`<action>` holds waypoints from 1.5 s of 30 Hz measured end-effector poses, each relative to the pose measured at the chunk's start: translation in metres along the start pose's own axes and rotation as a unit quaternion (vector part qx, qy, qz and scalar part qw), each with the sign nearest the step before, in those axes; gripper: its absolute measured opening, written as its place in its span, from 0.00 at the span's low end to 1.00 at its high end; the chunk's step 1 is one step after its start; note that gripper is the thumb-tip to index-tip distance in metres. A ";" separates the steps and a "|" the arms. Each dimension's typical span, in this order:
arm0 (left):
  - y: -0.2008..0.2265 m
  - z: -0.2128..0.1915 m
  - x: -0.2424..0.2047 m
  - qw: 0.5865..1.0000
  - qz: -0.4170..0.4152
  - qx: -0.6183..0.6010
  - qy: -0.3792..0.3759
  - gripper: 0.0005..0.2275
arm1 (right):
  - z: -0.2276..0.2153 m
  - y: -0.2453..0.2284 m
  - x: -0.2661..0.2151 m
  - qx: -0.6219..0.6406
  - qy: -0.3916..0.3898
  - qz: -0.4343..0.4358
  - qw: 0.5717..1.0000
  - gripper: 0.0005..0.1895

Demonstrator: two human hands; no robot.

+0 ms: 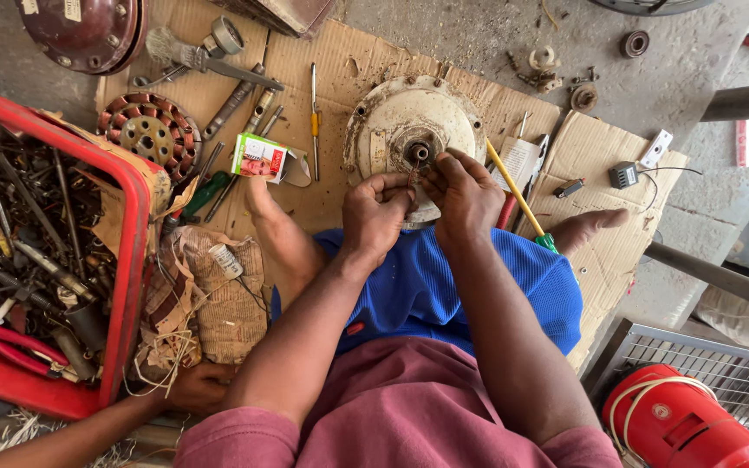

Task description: The person sits on the floor and uses a screwdriver to pry and adjust components on a circular electrical motor housing. They manipulate wires and internal parts with their hands, occasionally using pliers to hold or cut wires. The person flips the motor housing over to access different sides and continues to adjust the internal wiring.

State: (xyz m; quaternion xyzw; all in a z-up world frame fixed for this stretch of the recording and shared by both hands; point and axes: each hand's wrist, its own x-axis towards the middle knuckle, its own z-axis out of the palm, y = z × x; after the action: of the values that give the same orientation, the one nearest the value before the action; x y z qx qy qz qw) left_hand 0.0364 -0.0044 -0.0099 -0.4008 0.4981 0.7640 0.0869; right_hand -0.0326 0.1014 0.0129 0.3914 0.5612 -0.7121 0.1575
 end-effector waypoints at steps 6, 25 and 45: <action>0.002 0.000 0.000 0.999 0.013 0.035 0.011 0.09 | -0.001 0.002 -0.001 -0.001 0.006 0.040 0.999 0.13; 0.008 0.002 -0.004 0.999 0.001 0.021 0.037 0.08 | 0.014 -0.015 -0.018 -0.084 0.038 0.124 0.988 0.03; 0.005 0.001 -0.004 0.999 0.020 0.001 0.033 0.08 | 0.033 -0.027 -0.022 -0.265 0.015 0.081 0.961 0.09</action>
State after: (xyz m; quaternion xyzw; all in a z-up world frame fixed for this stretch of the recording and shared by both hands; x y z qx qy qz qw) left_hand 0.0362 -0.0047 -0.0036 -0.4153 0.5093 0.7517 0.0552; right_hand -0.0484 0.0749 0.0496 0.3909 0.6984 -0.5165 0.3043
